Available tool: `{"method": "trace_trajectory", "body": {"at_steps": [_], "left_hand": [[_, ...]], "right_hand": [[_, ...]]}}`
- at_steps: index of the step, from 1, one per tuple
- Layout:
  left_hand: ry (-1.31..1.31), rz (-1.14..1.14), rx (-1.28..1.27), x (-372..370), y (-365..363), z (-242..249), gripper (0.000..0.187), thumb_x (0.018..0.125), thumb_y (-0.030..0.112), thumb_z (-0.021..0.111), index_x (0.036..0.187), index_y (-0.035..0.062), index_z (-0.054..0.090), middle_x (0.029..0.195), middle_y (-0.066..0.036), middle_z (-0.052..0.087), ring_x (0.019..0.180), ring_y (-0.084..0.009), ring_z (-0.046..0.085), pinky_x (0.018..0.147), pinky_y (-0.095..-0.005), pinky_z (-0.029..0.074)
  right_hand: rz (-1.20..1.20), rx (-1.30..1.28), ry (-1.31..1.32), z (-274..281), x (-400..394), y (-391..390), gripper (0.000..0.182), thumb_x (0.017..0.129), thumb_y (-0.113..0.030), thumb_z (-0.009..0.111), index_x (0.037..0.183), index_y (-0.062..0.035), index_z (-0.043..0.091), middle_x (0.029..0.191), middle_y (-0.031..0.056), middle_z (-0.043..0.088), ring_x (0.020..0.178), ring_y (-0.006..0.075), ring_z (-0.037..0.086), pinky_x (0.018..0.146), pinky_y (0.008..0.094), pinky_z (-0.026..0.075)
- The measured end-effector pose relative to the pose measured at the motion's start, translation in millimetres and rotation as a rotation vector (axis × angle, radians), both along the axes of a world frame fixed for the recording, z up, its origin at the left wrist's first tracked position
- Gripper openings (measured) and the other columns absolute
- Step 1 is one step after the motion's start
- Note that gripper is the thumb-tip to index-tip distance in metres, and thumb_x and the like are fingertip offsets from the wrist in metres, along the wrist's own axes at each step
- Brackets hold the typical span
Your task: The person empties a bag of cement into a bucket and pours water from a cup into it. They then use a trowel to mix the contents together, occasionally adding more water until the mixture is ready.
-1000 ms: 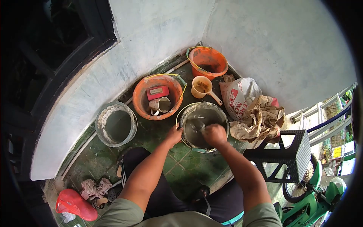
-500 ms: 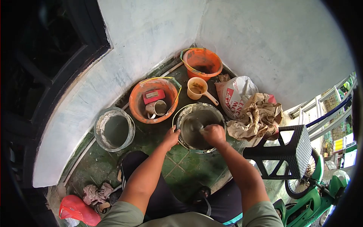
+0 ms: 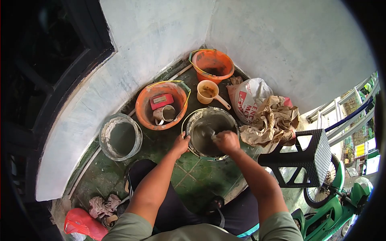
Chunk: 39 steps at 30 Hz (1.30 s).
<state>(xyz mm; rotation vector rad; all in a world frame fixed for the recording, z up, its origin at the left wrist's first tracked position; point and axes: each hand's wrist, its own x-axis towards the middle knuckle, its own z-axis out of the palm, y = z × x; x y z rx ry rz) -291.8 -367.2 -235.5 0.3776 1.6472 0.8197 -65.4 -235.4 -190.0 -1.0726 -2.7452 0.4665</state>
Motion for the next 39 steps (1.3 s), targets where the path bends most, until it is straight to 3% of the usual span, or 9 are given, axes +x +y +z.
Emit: {"method": "trace_trajectory", "body": {"at_steps": [5, 8, 18, 20, 23, 28, 32, 35, 39], "left_hand": [[-0.008, -0.013, -0.008, -3, 0, -10, 0.066, 0.113, 0.031, 0.047, 0.168, 0.0092, 0.018, 0.170, -0.013, 0.031, 0.094, -0.0217, 0.066, 0.074, -0.0399, 0.059], [0.027, -0.005, 0.025, 0, -2, -4, 0.070, 0.112, 0.031, 0.050, 0.168, 0.0062, 0.016, 0.171, -0.014, 0.027, 0.122, -0.0289, 0.062, 0.079, -0.0397, 0.060], [0.001, -0.040, 0.011, -3, 1, -2, 0.069, 0.113, 0.032, 0.048, 0.168, 0.0063, 0.015, 0.171, -0.014, 0.027, 0.131, -0.0304, 0.057, 0.082, -0.0405, 0.060], [0.010, -0.027, 0.018, -2, 0, -4, 0.069, 0.113, 0.032, 0.048, 0.168, 0.0061, 0.016, 0.170, -0.015, 0.028, 0.130, -0.0304, 0.058, 0.082, -0.0404, 0.060], [0.039, 0.015, 0.056, -2, 1, -23, 0.068, 0.111, 0.030, 0.051, 0.166, 0.0047, 0.021, 0.168, -0.014, 0.036, 0.093, -0.0229, 0.067, 0.074, -0.0399, 0.059], [0.014, 0.003, 0.048, -2, 0, -25, 0.068, 0.111, 0.032, 0.050, 0.167, 0.0055, 0.021, 0.164, -0.017, 0.040, 0.092, -0.0236, 0.067, 0.075, -0.0404, 0.058], [0.044, -0.005, 0.038, -2, 0, -21, 0.069, 0.112, 0.032, 0.050, 0.167, 0.0059, 0.020, 0.153, -0.020, 0.050, 0.086, -0.0223, 0.066, 0.074, -0.0414, 0.057], [-0.031, -0.063, 0.017, -8, 1, -11, 0.068, 0.113, 0.031, 0.047, 0.168, 0.0061, 0.016, 0.170, -0.016, 0.027, 0.109, -0.0258, 0.066, 0.081, -0.0402, 0.059], [0.008, -0.071, -0.008, -6, 1, -2, 0.068, 0.113, 0.032, 0.048, 0.168, 0.0056, 0.017, 0.168, -0.018, 0.032, 0.106, -0.0251, 0.066, 0.081, -0.0404, 0.059]], "right_hand": [[0.212, -0.130, -0.272, 35, 23, 0, 0.023, 0.087, -0.036, 0.071, 0.088, -0.0138, 0.078, 0.091, 0.0135, 0.076, 0.092, 0.0347, 0.074, 0.083, 0.0485, 0.058], [0.206, -0.070, -0.400, 51, 35, 34, 0.025, 0.089, -0.037, 0.068, 0.087, -0.0146, 0.078, 0.090, 0.0139, 0.076, 0.092, 0.0347, 0.074, 0.081, 0.0489, 0.059], [-0.273, -0.186, -0.012, 0, 9, 0, 0.029, 0.077, -0.034, 0.085, 0.094, -0.0100, 0.083, 0.090, 0.0177, 0.077, 0.089, 0.0381, 0.073, 0.085, 0.0468, 0.059], [-0.368, -0.292, -0.003, 1, 15, -11, 0.034, 0.076, -0.038, 0.087, 0.095, -0.0103, 0.084, 0.089, 0.0179, 0.078, 0.085, 0.0342, 0.075, 0.083, 0.0432, 0.059], [-0.517, -0.474, 0.039, -12, 40, -3, 0.037, 0.075, -0.037, 0.090, 0.096, -0.0063, 0.084, 0.083, 0.0126, 0.079, 0.076, 0.0222, 0.075, 0.077, 0.0366, 0.058], [-0.584, -0.758, 0.249, 5, 75, 17, 0.034, 0.081, -0.027, 0.091, 0.093, 0.0035, 0.082, 0.080, 0.0065, 0.075, 0.070, 0.0117, 0.064, 0.067, 0.0303, 0.053], [-0.442, -0.537, 0.164, 56, 63, 29, 0.034, 0.079, -0.031, 0.090, 0.092, -0.0010, 0.083, 0.079, 0.0098, 0.077, 0.069, 0.0160, 0.068, 0.070, 0.0340, 0.054], [-0.348, -0.269, 0.000, 96, 34, 33, 0.029, 0.077, -0.031, 0.086, 0.092, -0.0060, 0.082, 0.084, 0.0123, 0.077, 0.078, 0.0254, 0.075, 0.076, 0.0402, 0.058], [0.197, 0.197, -0.173, 57, 18, 57, 0.016, 0.082, -0.026, 0.075, 0.086, -0.0102, 0.077, 0.091, 0.0122, 0.076, 0.092, 0.0337, 0.073, 0.082, 0.0460, 0.059]]}}
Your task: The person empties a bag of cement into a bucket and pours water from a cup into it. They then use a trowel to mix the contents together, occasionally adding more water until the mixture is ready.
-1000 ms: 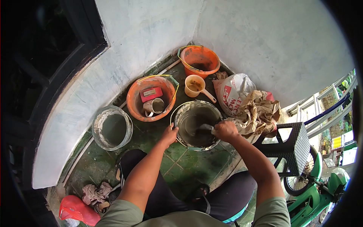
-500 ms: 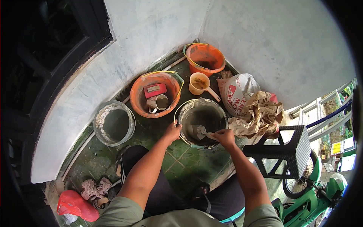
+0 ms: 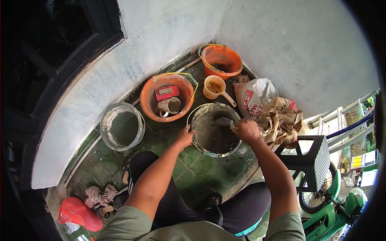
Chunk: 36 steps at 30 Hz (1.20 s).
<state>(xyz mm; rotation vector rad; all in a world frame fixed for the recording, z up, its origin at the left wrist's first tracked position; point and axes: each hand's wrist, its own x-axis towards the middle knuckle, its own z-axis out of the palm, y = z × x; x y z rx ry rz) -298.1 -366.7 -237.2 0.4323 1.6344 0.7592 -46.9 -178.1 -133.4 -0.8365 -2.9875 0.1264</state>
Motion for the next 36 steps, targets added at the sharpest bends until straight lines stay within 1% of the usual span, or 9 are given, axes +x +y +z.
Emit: {"method": "trace_trajectory", "body": {"at_steps": [3, 6, 12, 16, 19, 25, 31, 32, 36], "left_hand": [[0.009, 0.016, 0.008, 1, 1, 0, 0.069, 0.113, 0.032, 0.049, 0.168, 0.0053, 0.017, 0.165, -0.019, 0.036, 0.103, -0.0238, 0.066, 0.080, -0.0402, 0.058], [-0.012, 0.042, 0.025, 2, 0, -10, 0.069, 0.112, 0.032, 0.049, 0.168, 0.0055, 0.017, 0.164, -0.019, 0.038, 0.101, -0.0230, 0.067, 0.080, -0.0401, 0.058], [-0.005, 0.063, 0.036, 3, 0, -10, 0.069, 0.112, 0.031, 0.050, 0.168, 0.0053, 0.019, 0.165, -0.019, 0.037, 0.103, -0.0237, 0.067, 0.079, -0.0392, 0.058], [-0.004, 0.069, 0.050, 3, -1, -18, 0.069, 0.112, 0.032, 0.050, 0.167, 0.0049, 0.019, 0.168, -0.017, 0.033, 0.112, -0.0255, 0.065, 0.079, -0.0371, 0.059], [-0.003, 0.068, 0.049, 3, 0, -19, 0.070, 0.111, 0.032, 0.051, 0.167, 0.0043, 0.019, 0.169, -0.015, 0.032, 0.118, -0.0258, 0.064, 0.078, -0.0358, 0.060], [-0.019, 0.082, 0.059, 5, 1, -25, 0.067, 0.112, 0.030, 0.048, 0.168, 0.0071, 0.019, 0.169, -0.016, 0.031, 0.110, -0.0273, 0.066, 0.083, -0.0414, 0.060], [0.012, 0.091, 0.070, 4, 1, -21, 0.067, 0.112, 0.030, 0.049, 0.167, 0.0051, 0.021, 0.163, -0.017, 0.040, 0.097, -0.0249, 0.068, 0.077, -0.0409, 0.059], [0.016, 0.096, 0.068, 4, 1, -24, 0.067, 0.112, 0.031, 0.049, 0.167, 0.0050, 0.021, 0.162, -0.018, 0.042, 0.095, -0.0248, 0.068, 0.076, -0.0413, 0.059], [0.021, 0.051, 0.031, 2, 0, -14, 0.067, 0.112, 0.031, 0.048, 0.167, 0.0059, 0.020, 0.158, -0.018, 0.045, 0.096, -0.0248, 0.068, 0.077, -0.0419, 0.059]], "right_hand": [[0.152, 0.020, -0.180, -19, -9, 5, 0.014, 0.083, -0.024, 0.072, 0.085, -0.0111, 0.077, 0.092, 0.0133, 0.076, 0.096, 0.0343, 0.073, 0.085, 0.0456, 0.059], [-0.038, -0.077, -0.376, -11, -17, 4, 0.016, 0.080, -0.026, 0.075, 0.087, -0.0116, 0.080, 0.091, 0.0127, 0.077, 0.095, 0.0330, 0.074, 0.087, 0.0450, 0.059], [-0.350, -0.443, -0.265, -13, -4, -5, 0.031, 0.076, -0.037, 0.085, 0.089, -0.0092, 0.083, 0.087, 0.0152, 0.078, 0.083, 0.0293, 0.076, 0.079, 0.0407, 0.061], [-0.807, -0.886, 0.047, -58, 13, -29, 0.044, 0.079, -0.039, 0.088, 0.083, 0.0034, 0.079, 0.080, 0.0138, 0.076, 0.059, 0.0196, 0.070, 0.062, 0.0340, 0.058], [-0.963, -0.959, 0.365, -77, 18, -46, 0.043, 0.082, -0.037, 0.087, 0.084, 0.0052, 0.078, 0.079, 0.0108, 0.075, 0.059, 0.0161, 0.068, 0.056, 0.0335, 0.054], [-1.053, -1.168, 0.508, -30, 48, -51, 0.045, 0.086, -0.036, 0.086, 0.092, 0.0085, 0.079, 0.079, 0.0109, 0.073, 0.067, 0.0187, 0.069, 0.060, 0.0316, 0.051], [-0.728, -0.419, 0.249, 13, 32, -30, 0.035, 0.080, -0.036, 0.087, 0.098, -0.0071, 0.084, 0.083, 0.0156, 0.078, 0.073, 0.0295, 0.074, 0.073, 0.0420, 0.057], [-0.722, -0.332, 0.174, 16, 20, -32, 0.029, 0.077, -0.035, 0.086, 0.097, -0.0142, 0.084, 0.088, 0.0189, 0.077, 0.080, 0.0359, 0.075, 0.080, 0.0467, 0.057], [-0.560, -0.153, 0.145, -47, -1, -37, 0.026, 0.079, -0.036, 0.083, 0.091, -0.0126, 0.083, 0.089, 0.0188, 0.077, 0.086, 0.0398, 0.073, 0.086, 0.0488, 0.057]]}}
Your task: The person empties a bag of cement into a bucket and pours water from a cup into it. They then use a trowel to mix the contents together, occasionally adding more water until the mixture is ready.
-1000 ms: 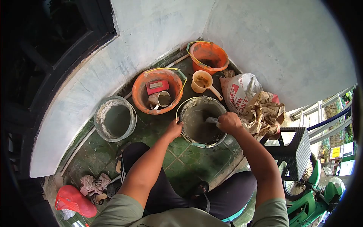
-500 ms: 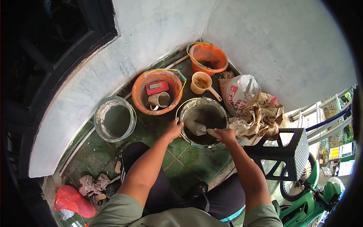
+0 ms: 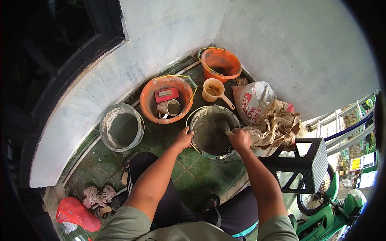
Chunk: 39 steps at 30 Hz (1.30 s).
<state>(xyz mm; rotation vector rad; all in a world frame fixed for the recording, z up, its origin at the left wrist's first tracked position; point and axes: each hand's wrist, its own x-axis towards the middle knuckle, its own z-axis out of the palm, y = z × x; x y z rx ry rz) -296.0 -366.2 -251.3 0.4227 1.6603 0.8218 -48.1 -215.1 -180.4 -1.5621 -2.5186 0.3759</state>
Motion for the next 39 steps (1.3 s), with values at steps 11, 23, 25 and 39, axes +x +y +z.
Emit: {"method": "trace_trajectory", "body": {"at_steps": [11, 23, 25, 39], "left_hand": [[-0.015, -0.021, -0.025, 0, 0, 9, 0.067, 0.112, 0.033, 0.049, 0.168, 0.0081, 0.020, 0.168, -0.015, 0.033, 0.113, -0.0261, 0.064, 0.081, -0.0387, 0.059], [-0.021, -0.003, -0.001, 0, -2, 12, 0.068, 0.111, 0.034, 0.051, 0.166, 0.0053, 0.024, 0.165, -0.019, 0.037, 0.103, -0.0238, 0.067, 0.076, -0.0390, 0.059], [0.091, -0.061, -0.010, -2, 1, -14, 0.068, 0.111, 0.034, 0.052, 0.166, 0.0046, 0.025, 0.166, -0.020, 0.035, 0.111, -0.0268, 0.066, 0.083, -0.0423, 0.059], [0.481, -0.016, 0.021, 11, 6, -31, 0.078, 0.103, 0.056, 0.056, 0.154, -0.0024, 0.044, 0.151, -0.027, 0.054, 0.137, -0.0424, 0.054, 0.113, -0.0486, 0.045]], "right_hand": [[0.488, -0.155, -0.181, 23, 9, -32, 0.026, 0.085, -0.038, 0.076, 0.088, -0.0125, 0.079, 0.092, 0.0129, 0.076, 0.093, 0.0331, 0.073, 0.085, 0.0458, 0.059], [0.235, -0.181, 0.046, 11, -25, -34, 0.026, 0.081, -0.034, 0.079, 0.093, -0.0120, 0.081, 0.095, 0.0167, 0.077, 0.093, 0.0383, 0.073, 0.087, 0.0483, 0.058], [0.330, -0.242, -0.105, 28, -11, -34, 0.026, 0.082, -0.036, 0.077, 0.091, -0.0116, 0.080, 0.094, 0.0167, 0.076, 0.093, 0.0385, 0.073, 0.087, 0.0488, 0.058], [0.147, -0.234, 0.063, 6, -7, -19, 0.026, 0.082, -0.037, 0.079, 0.093, -0.0137, 0.082, 0.090, 0.0157, 0.077, 0.088, 0.0356, 0.074, 0.084, 0.0466, 0.060]]}}
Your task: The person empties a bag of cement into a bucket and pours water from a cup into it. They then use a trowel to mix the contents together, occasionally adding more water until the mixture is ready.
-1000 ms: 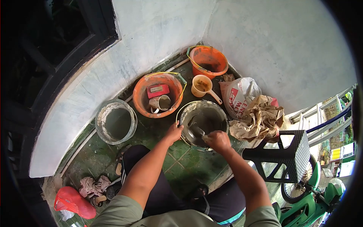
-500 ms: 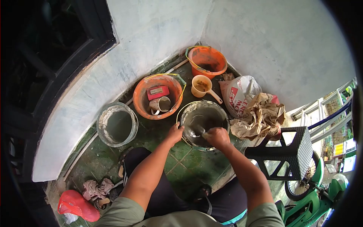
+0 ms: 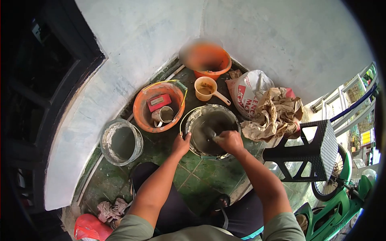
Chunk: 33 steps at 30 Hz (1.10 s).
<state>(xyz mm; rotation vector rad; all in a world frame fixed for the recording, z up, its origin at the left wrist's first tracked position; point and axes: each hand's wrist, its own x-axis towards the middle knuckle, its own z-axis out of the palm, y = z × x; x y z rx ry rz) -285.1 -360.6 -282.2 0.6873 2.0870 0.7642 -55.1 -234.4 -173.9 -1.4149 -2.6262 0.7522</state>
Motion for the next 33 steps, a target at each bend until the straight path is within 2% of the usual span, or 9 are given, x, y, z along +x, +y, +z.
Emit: {"method": "trace_trajectory", "body": {"at_steps": [3, 7, 10, 15, 21, 24, 27, 31, 33], "left_hand": [[-0.091, -0.022, -0.043, 1, 2, 38, 0.086, 0.103, 0.060, 0.054, 0.157, -0.0044, 0.037, 0.153, -0.029, 0.051, 0.139, -0.0437, 0.052, 0.114, -0.0490, 0.043], [0.002, -0.018, -0.140, 3, 2, 23, 0.099, 0.101, 0.069, 0.050, 0.162, -0.0049, 0.024, 0.156, -0.030, 0.046, 0.141, -0.0455, 0.050, 0.115, -0.0503, 0.042], [0.024, -0.024, -0.158, 3, 2, 23, 0.099, 0.101, 0.069, 0.049, 0.162, -0.0044, 0.025, 0.157, -0.031, 0.045, 0.141, -0.0461, 0.050, 0.115, -0.0509, 0.042], [-0.028, -0.069, -0.125, -4, 4, 22, 0.099, 0.100, 0.068, 0.052, 0.162, -0.0035, 0.024, 0.156, -0.031, 0.046, 0.140, -0.0467, 0.050, 0.115, -0.0514, 0.042], [0.049, -0.094, -0.134, -4, -1, 29, 0.099, 0.097, 0.065, 0.059, 0.160, -0.0035, 0.027, 0.157, -0.032, 0.044, 0.141, -0.0454, 0.049, 0.114, -0.0505, 0.042], [-0.010, 0.017, -0.066, 0, -3, 44, 0.088, 0.096, 0.065, 0.062, 0.147, -0.0035, 0.040, 0.148, -0.029, 0.053, 0.134, -0.0461, 0.056, 0.109, -0.0514, 0.045], [0.083, 0.081, -0.067, 0, -7, 78, 0.065, 0.097, 0.057, 0.066, 0.124, 0.0015, 0.049, 0.122, -0.022, 0.065, 0.112, -0.0428, 0.066, 0.094, -0.0514, 0.050], [0.290, 0.077, 0.379, -27, 5, 73, 0.041, 0.098, 0.042, 0.069, 0.109, 0.0062, 0.052, 0.090, -0.015, 0.064, 0.082, -0.0370, 0.065, 0.075, -0.0490, 0.050], [0.355, -0.010, 0.451, -58, 36, 69, 0.035, 0.096, 0.037, 0.071, 0.102, 0.0062, 0.057, 0.088, -0.016, 0.066, 0.084, -0.0397, 0.066, 0.076, -0.0498, 0.051]], "right_hand": [[0.179, -0.029, -0.181, 16, 23, 2, 0.024, 0.083, -0.036, 0.077, 0.093, -0.0153, 0.082, 0.091, 0.0143, 0.078, 0.091, 0.0347, 0.075, 0.085, 0.0464, 0.059], [0.092, 0.055, -0.278, 27, 31, 33, 0.022, 0.083, -0.035, 0.077, 0.091, -0.0140, 0.080, 0.088, 0.0150, 0.077, 0.090, 0.0371, 0.074, 0.085, 0.0486, 0.059], [-0.031, 0.153, -0.122, 5, 20, 40, 0.025, 0.082, -0.036, 0.078, 0.091, -0.0129, 0.081, 0.087, 0.0161, 0.076, 0.087, 0.0374, 0.074, 0.084, 0.0489, 0.059], [-0.137, -0.018, 0.056, -16, 5, 4, 0.029, 0.080, -0.039, 0.080, 0.092, -0.0126, 0.082, 0.086, 0.0166, 0.076, 0.087, 0.0373, 0.074, 0.085, 0.0480, 0.059], [-0.020, -0.097, -0.297, 31, 28, 4, 0.035, 0.081, -0.043, 0.079, 0.102, -0.0155, 0.080, 0.099, 0.0138, 0.077, 0.097, 0.0352, 0.074, 0.087, 0.0479, 0.059], [0.019, 0.051, -0.384, 32, 35, 18, 0.037, 0.082, -0.042, 0.078, 0.106, -0.0136, 0.078, 0.098, 0.0156, 0.077, 0.101, 0.0342, 0.074, 0.089, 0.0488, 0.058], [-0.070, -0.028, -0.361, 33, 42, 26, 0.036, 0.087, -0.036, 0.073, 0.112, -0.0110, 0.076, 0.106, 0.0205, 0.076, 0.105, 0.0382, 0.072, 0.095, 0.0497, 0.056], [-0.053, -0.139, -0.378, 26, 56, 36, 0.035, 0.094, -0.039, 0.068, 0.111, -0.0088, 0.072, 0.110, 0.0221, 0.075, 0.109, 0.0404, 0.070, 0.097, 0.0512, 0.055], [-0.077, -0.079, -0.392, 25, 52, 31, 0.035, 0.095, -0.034, 0.062, 0.117, -0.0086, 0.073, 0.110, 0.0231, 0.075, 0.110, 0.0410, 0.071, 0.098, 0.0505, 0.055]]}}
